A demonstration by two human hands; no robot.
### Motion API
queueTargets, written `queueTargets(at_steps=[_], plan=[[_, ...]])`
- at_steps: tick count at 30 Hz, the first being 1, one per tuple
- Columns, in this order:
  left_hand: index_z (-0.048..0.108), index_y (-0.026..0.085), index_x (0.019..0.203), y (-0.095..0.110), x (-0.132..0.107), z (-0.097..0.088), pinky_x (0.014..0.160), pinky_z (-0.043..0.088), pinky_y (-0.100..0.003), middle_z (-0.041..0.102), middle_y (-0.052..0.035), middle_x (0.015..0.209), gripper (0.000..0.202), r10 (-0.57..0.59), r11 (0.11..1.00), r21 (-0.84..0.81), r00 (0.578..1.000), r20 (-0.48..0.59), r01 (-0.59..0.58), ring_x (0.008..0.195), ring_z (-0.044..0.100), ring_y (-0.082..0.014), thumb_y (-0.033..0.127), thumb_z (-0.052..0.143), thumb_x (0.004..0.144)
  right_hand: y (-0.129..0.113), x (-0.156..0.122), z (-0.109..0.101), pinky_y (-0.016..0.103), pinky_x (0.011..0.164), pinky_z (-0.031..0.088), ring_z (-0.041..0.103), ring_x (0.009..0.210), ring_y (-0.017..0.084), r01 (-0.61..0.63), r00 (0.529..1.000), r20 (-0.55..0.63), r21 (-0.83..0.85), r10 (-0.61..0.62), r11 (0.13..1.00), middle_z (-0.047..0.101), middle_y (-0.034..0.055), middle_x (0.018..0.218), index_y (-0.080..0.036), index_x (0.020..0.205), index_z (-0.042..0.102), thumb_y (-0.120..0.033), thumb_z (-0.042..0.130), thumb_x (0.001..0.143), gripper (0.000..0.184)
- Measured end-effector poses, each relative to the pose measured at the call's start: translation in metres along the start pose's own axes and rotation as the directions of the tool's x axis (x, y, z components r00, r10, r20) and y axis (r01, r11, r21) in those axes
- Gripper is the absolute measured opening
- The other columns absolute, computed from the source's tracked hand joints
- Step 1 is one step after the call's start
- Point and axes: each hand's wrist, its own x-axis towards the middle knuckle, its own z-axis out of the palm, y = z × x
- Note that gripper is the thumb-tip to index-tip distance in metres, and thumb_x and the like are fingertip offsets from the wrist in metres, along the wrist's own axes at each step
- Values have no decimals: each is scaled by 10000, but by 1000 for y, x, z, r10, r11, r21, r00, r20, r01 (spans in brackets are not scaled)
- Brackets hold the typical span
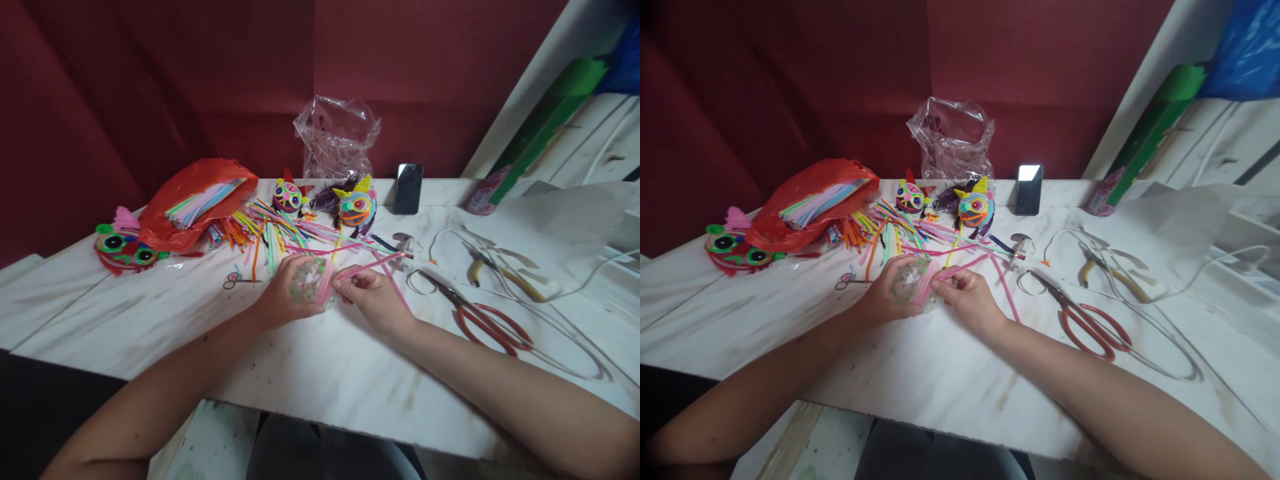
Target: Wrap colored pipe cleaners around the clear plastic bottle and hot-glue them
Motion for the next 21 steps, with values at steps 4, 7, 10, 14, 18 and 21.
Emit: queueTargets(at_steps=[4,7,10,14,18,21], plan=[[463,234,1268,5,0,3,1049,398,-505,476,-121,1248,807,7,997,75,999,-45,-4,1221,470,-327,395,835,571,0,-1,2,255,494,308,383,491,94,-6,1000,-9,-16,6,1000,466,-54,496,-185,690,666,-510,801,590,366],[454,234,1253,9,-1,4,1034,415,-491,473,-115,1236,762,3,993,116,998,-64,5,1207,477,-309,321,816,587,0,0,3,253,497,315,390,492,93,-8,1000,0,-1,8,1000,480,-52,498,-185,666,654,-500,804,582,358],[450,233,1247,12,-1,3,1027,416,-482,475,-113,1236,728,-3,994,105,998,-60,10,1200,481,-302,302,798,611,1,1,3,253,502,326,417,490,95,-20,1000,-12,28,20,999,517,-42,503,-181,667,649,-485,806,582,353],[453,222,1253,12,-1,-1,1031,409,-487,487,-118,1249,735,-61,998,31,998,-30,62,1205,487,-315,322,796,611,1,3,1,255,519,344,446,495,100,-35,998,-51,53,38,998,540,-41,499,-180,684,661,-457,817,574,337],[460,227,1275,12,0,-2,1013,423,-473,509,-116,1284,769,-182,981,-74,983,6,182,1214,497,-328,340,808,599,0,5,0,252,506,338,440,486,93,-40,998,-55,66,43,997,542,-44,498,-179,659,654,-479,824,555,359],[483,222,1259,14,3,-2,979,445,-451,548,-106,1267,773,-285,944,-167,958,15,284,1186,524,-331,386,819,583,0,8,-2,251,498,344,448,484,91,-37,998,-49,86,41,996,548,-43,512,-179,672,638,-493,817,555,380]])
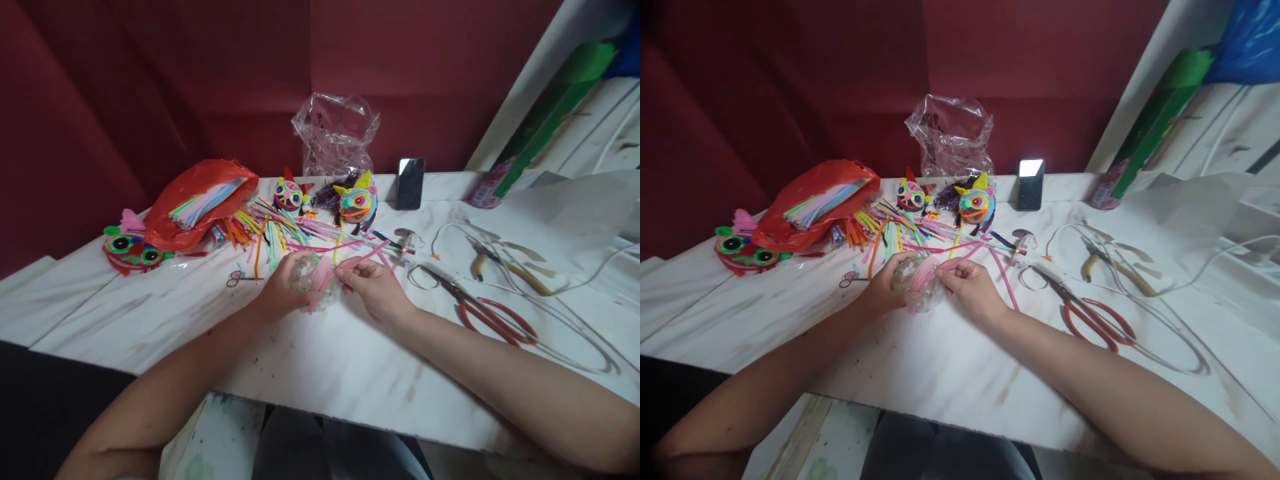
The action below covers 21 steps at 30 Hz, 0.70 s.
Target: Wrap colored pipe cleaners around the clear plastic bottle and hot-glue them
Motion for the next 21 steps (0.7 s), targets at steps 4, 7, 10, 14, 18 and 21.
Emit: queueTargets(at_steps=[4,7,10,14,18,21], plan=[[530,202,1182,2,3,2,933,459,-434,616,-75,1156,728,-143,980,-143,989,-28,138,1118,560,-333,430,819,554,1,1,-5,250,493,361,453,486,93,15,1000,6,-20,-15,1000,533,-48,570,-188,816,597,-508,755,641,398],[538,203,1121,1,5,4,884,473,-406,634,-57,1084,658,-226,942,-272,972,-73,198,1066,585,-309,413,807,560,6,-6,-5,307,596,465,548,638,152,213,976,12,-268,-218,940,574,0,717,-210,882,567,-446,691,729,308],[523,203,1101,2,5,7,835,476,-372,638,-50,1042,625,-287,902,-361,953,-97,235,991,613,-266,391,804,575,13,-15,-1,455,877,491,553,1077,279,491,862,193,-542,-468,682,589,106,1122,-238,1066,558,-350,714,717,398],[514,207,1098,7,2,11,790,469,-336,633,-37,1010,623,-301,883,-401,949,-92,242,913,615,-221,403,801,580,24,-20,3,557,1040,394,399,1309,333,597,786,363,-655,-500,463,420,144,1379,-282,1312,430,-332,732,737,652],[510,201,1078,11,0,12,822,471,-350,619,-49,1059,587,-287,892,-387,954,-88,233,942,609,-220,436,774,610,30,-19,3,580,1051,386,379,1328,335,588,787,369,-690,-494,422,382,141,1396,-315,1386,357,-285,711,760,719],[507,198,1109,8,1,11,890,472,-397,612,-69,1110,594,-269,923,-312,957,-106,225,1040,593,-255,458,758,639,31,-18,3,580,1056,382,376,1331,329,587,789,352,-675,-503,447,390,139,1386,-315,1382,367,-264,685,777,686]])
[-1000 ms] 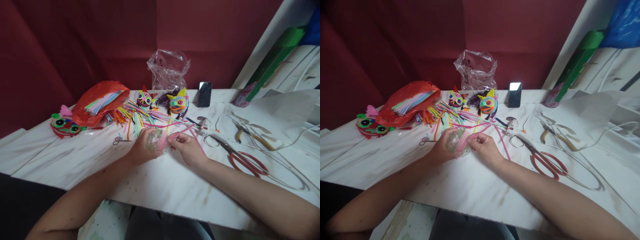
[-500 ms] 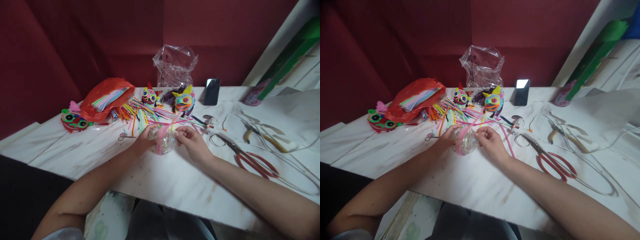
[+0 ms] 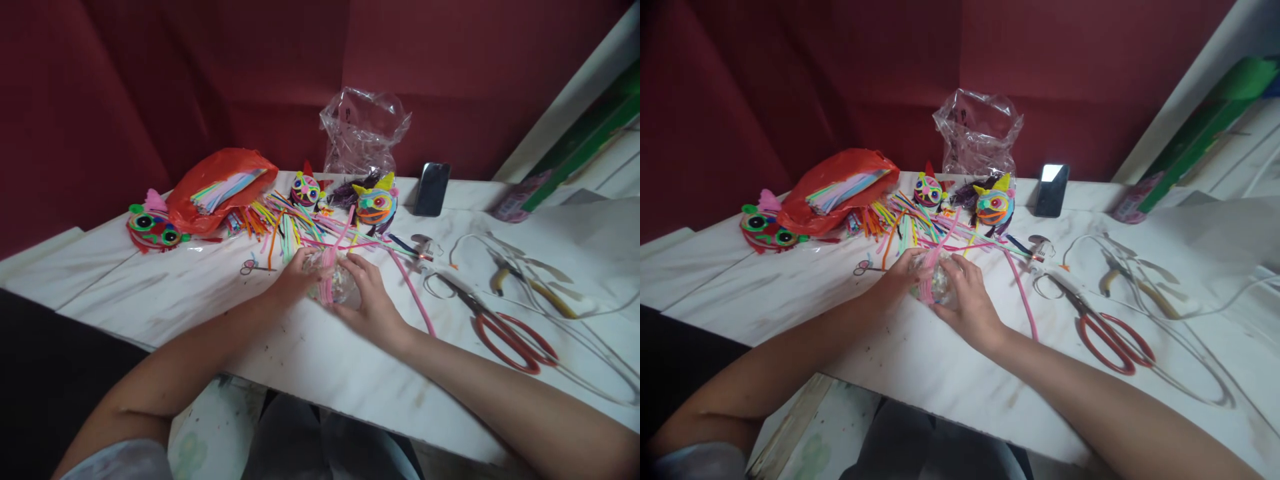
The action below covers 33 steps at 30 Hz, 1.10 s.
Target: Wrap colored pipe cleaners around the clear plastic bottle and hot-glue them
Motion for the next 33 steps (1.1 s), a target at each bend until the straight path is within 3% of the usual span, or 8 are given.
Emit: queueTargets(at_steps=[8,11,18,24,33], plan=[[497,199,1205,-12,6,-4,1036,399,-485,567,-114,1255,596,63,986,157,998,9,-64,1225,510,-310,590,611,771,2,4,-1,510,971,457,475,1224,306,-100,992,-70,113,108,989,493,126,1292,-275,1229,479,-368,753,737,571],[509,209,1205,-11,5,-4,1070,372,-496,538,-116,1315,614,72,983,169,997,26,-75,1264,482,-326,583,654,739,2,6,-4,491,925,475,501,1177,296,-156,984,-65,156,167,975,527,112,1236,-263,1168,500,-372,747,730,515],[479,190,1251,-7,1,-2,1071,364,-537,530,-135,1290,767,105,962,251,994,39,-111,1245,478,-365,374,819,589,-1,10,-8,438,888,471,532,1095,270,-232,964,-78,237,256,944,564,86,1142,-255,1055,529,-410,743,706,437],[426,192,1297,-14,-1,-5,1049,377,-544,497,-154,1314,927,200,939,254,970,139,-230,1240,471,-374,364,880,508,-2,13,-14,397,820,475,537,1050,258,-348,926,-25,336,377,875,557,72,1090,-251,962,559,-451,735,695,378],[428,232,1289,-25,0,-2,1046,393,-531,487,-126,1292,914,359,865,331,926,116,-377,1237,471,-348,349,882,505,-3,15,-14,385,812,449,539,992,241,-393,898,-17,418,440,819,553,63,1023,-238,901,561,-456,719,691,342]])
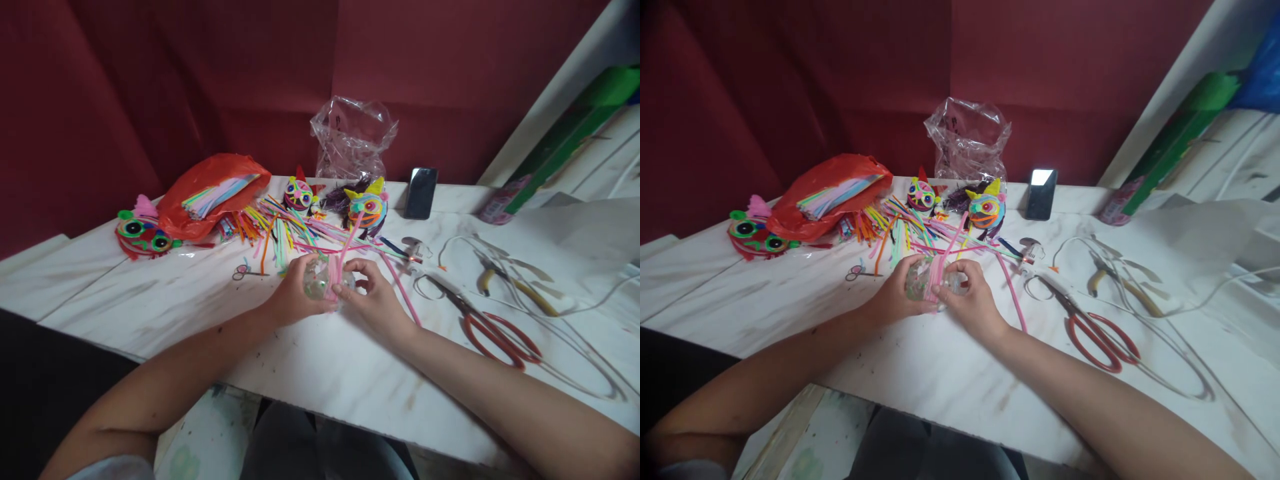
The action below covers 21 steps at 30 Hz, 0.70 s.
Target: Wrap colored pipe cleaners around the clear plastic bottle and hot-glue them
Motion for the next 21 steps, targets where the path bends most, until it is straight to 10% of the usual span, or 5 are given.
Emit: queueTargets(at_steps=[21], plan=[[422,234,1270,8,0,-4,1029,414,-525,464,-120,1245,807,120,989,81,992,36,-123,1200,486,-323,383,823,585,0,1,-2,367,771,464,561,861,202,-107,994,10,88,107,990,584,23,896,-230,825,549,-441,759,636,353]])
